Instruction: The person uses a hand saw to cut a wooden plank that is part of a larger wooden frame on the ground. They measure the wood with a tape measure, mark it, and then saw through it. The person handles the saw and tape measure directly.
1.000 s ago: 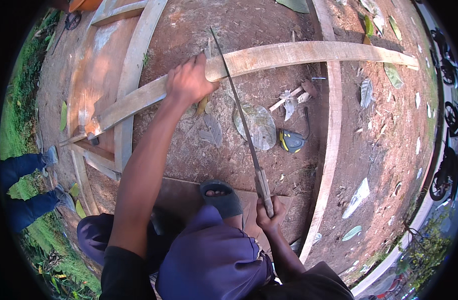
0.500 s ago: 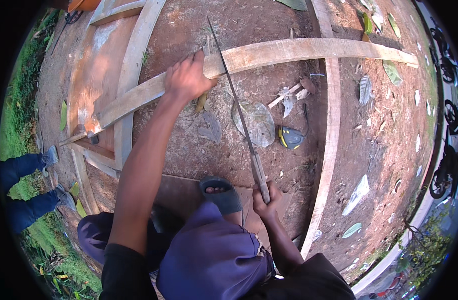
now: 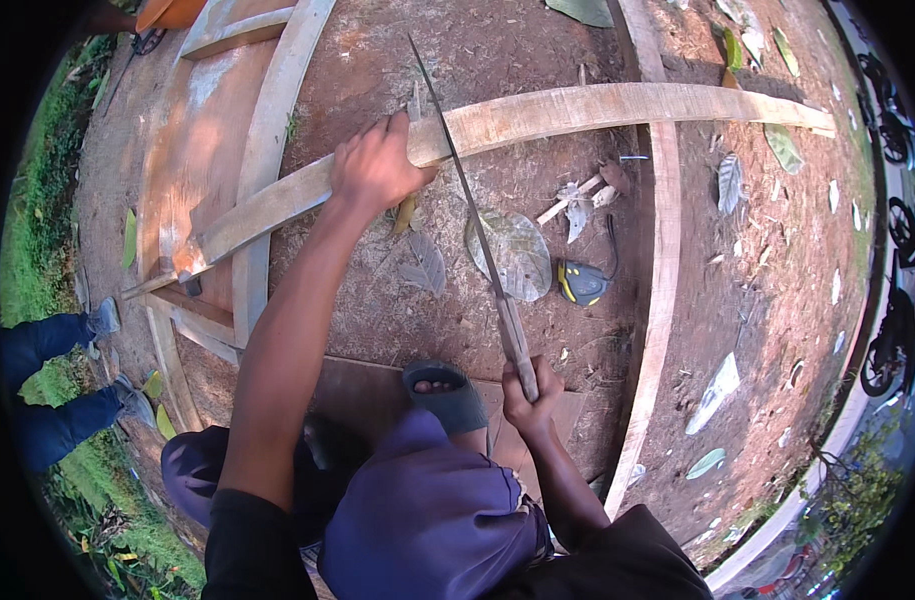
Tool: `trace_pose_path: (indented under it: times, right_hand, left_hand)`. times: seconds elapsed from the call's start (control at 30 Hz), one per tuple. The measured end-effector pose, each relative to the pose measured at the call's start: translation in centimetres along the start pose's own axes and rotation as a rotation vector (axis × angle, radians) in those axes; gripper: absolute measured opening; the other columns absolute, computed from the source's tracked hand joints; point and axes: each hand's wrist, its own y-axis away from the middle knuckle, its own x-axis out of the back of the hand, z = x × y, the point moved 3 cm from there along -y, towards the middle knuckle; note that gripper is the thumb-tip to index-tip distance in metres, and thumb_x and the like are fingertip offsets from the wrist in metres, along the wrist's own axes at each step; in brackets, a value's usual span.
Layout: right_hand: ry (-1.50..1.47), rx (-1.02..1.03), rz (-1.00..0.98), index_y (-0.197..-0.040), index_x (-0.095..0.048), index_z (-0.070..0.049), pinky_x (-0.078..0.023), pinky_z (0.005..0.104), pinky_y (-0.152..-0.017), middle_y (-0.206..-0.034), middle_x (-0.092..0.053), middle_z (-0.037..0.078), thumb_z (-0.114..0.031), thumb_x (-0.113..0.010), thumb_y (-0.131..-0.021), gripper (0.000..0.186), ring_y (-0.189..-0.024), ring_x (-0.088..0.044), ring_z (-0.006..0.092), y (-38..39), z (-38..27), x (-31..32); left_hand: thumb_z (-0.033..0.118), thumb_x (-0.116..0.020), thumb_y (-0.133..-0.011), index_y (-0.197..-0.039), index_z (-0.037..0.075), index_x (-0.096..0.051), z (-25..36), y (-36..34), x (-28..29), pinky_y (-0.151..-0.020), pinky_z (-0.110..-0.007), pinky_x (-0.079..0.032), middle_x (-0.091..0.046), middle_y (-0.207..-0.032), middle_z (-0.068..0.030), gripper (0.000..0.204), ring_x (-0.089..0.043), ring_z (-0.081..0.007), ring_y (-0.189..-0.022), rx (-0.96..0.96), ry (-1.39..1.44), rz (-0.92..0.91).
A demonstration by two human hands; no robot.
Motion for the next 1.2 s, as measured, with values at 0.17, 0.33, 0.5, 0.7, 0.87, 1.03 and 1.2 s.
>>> trace_pose_path:
  times: [0.17,0.33,0.5,0.7,0.87,1.03,1.2]
  right_hand:
    - [0.056,0.026,0.012,-0.076,-0.055,-0.004,-0.049,0.0307,-0.049,-0.057,-0.059,0.008,-0.001,-0.072,-0.082,0.018,-0.05,-0.061,0.0127,3.5,-0.3,1.7]
    - [-0.226,-0.051,0.088,-0.074,-0.053,-0.002,-0.037,0.0304,-0.049,-0.06,-0.052,0.002,-0.009,-0.07,-0.09,0.024,-0.057,-0.047,0.0057,-13.5,-5.0,-6.0]
    - [-0.071,-0.04,0.062,-0.073,-0.054,-0.003,-0.044,0.0315,-0.048,-0.056,-0.056,0.006,-0.007,-0.072,-0.087,0.023,-0.053,-0.054,0.0072,-6.4,-2.4,-2.4]
    - [0.002,-0.041,0.037,-0.08,-0.059,-0.003,-0.047,0.0306,-0.05,-0.056,-0.056,0.005,-0.003,-0.072,-0.083,0.013,-0.05,-0.056,0.0095,3.7,0.1,1.8]
    - [-0.162,-0.013,0.081,-0.081,-0.06,0.0,-0.046,0.0321,-0.053,-0.061,-0.059,0.008,-0.008,-0.068,-0.087,0.013,-0.056,-0.057,0.0112,-10.8,-3.2,-6.4]
    - [-0.199,0.022,0.127,-0.073,-0.052,-0.001,-0.036,0.0321,-0.052,-0.063,-0.051,0.001,-0.005,-0.065,-0.088,0.02,-0.061,-0.046,0.0072,-13.0,-5.0,-6.9]
    - [-0.226,0.028,0.1,-0.081,-0.062,0.001,-0.045,0.0356,-0.054,-0.062,-0.06,0.011,-0.012,-0.067,-0.087,0.016,-0.057,-0.056,0.0143,-12.7,-6.3,-6.6]
  left_hand:
    - [0.045,-0.08,-0.083,-0.144,0.003,-0.048,0.2,0.1,0.3,-0.112,-0.051,-0.045,-0.065,-0.134,-0.0225,0.081,-0.061,-0.0367,-0.128,0.058,0.043,-0.137]
    - [0.046,-0.081,-0.081,-0.146,0.005,-0.047,1.3,0.1,0.4,-0.114,-0.05,-0.042,-0.064,-0.136,-0.0196,0.083,-0.058,-0.0345,-0.132,0.001,0.008,-0.006]
    - [0.047,-0.081,-0.08,-0.142,0.005,-0.05,0.8,0.2,0.3,-0.112,-0.049,-0.045,-0.064,-0.134,-0.0192,0.08,-0.061,-0.034,-0.128,-0.007,0.015,-0.02]
    - [0.048,-0.08,-0.082,-0.139,0.002,-0.052,0.0,0.8,0.1,-0.108,-0.051,-0.048,-0.064,-0.133,-0.0207,0.079,-0.063,-0.0347,-0.126,-0.023,0.053,-0.015]
    - [0.045,-0.083,-0.077,-0.142,0.001,-0.046,0.0,0.3,-1.1,-0.112,-0.049,-0.046,-0.061,-0.137,-0.022,0.086,-0.059,-0.036,-0.131,-0.108,0.06,0.105]
    - [0.039,-0.082,-0.076,-0.139,-0.001,-0.047,-0.4,1.5,-1.9,-0.112,-0.048,-0.044,-0.062,-0.13,-0.0196,0.082,-0.059,-0.0361,-0.126,-0.322,-0.023,0.428]
    - [0.021,-0.078,-0.073,-0.135,-0.002,-0.052,-0.7,1.0,-4.4,-0.105,-0.047,-0.046,-0.065,-0.119,-0.0162,0.071,-0.061,-0.0335,-0.117,-0.36,-0.238,0.693]
